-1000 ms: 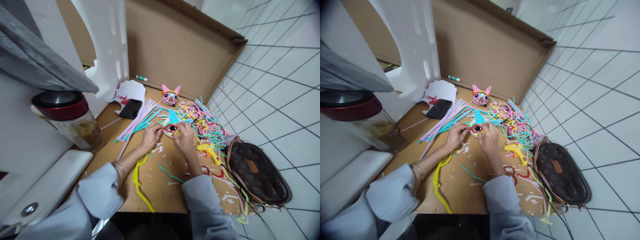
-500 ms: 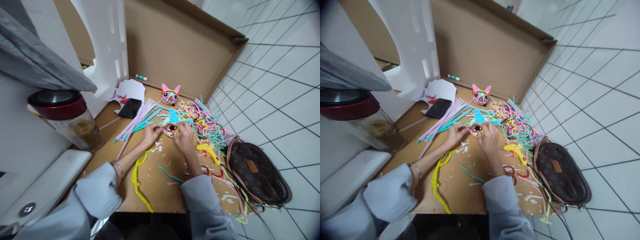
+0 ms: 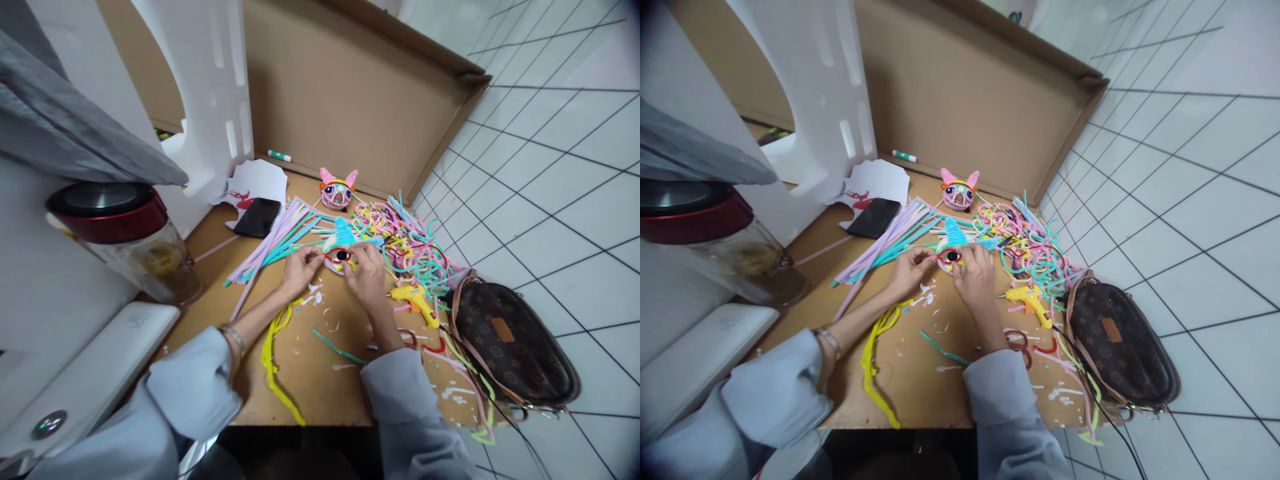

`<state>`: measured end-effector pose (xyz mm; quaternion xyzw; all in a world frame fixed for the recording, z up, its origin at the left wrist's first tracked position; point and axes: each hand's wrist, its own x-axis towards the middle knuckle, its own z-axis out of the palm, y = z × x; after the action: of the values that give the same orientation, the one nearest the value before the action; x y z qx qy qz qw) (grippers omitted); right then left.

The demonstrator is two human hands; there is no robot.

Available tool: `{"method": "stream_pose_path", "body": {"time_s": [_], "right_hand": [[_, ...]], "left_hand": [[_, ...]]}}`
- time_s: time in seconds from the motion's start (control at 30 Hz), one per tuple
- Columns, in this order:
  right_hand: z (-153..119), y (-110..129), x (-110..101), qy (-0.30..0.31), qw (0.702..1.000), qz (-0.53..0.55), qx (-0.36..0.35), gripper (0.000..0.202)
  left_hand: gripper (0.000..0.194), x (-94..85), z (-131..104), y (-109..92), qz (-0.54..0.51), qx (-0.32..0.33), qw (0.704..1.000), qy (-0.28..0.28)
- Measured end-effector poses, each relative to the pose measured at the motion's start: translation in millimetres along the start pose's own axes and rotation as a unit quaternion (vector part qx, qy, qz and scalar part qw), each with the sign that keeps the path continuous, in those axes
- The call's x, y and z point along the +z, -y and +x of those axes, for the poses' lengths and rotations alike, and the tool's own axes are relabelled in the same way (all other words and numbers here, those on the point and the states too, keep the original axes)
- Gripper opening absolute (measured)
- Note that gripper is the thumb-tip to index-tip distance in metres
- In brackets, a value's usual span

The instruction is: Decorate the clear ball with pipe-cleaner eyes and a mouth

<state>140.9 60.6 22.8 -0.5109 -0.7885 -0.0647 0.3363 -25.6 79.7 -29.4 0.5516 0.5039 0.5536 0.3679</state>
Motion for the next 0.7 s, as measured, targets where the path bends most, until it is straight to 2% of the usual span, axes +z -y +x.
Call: {"method": "stream_pose_path", "body": {"time_s": [0.37, 0.7], "right_hand": [[0.4, -2.3, 1.8, -0.005, 1.000, 0.029, -0.001, 0.020], [0.5, -2.0, 0.6, -0.003, 0.999, 0.039, 0.001, 0.019]], "left_hand": [[0.016, -0.7, -0.5, -2.9, 0.052, 0.037, 0.998, 0.027], [0.017, -2.1, -0.2, -2.4, 0.096, 0.102, 0.990, 0.023]]}}
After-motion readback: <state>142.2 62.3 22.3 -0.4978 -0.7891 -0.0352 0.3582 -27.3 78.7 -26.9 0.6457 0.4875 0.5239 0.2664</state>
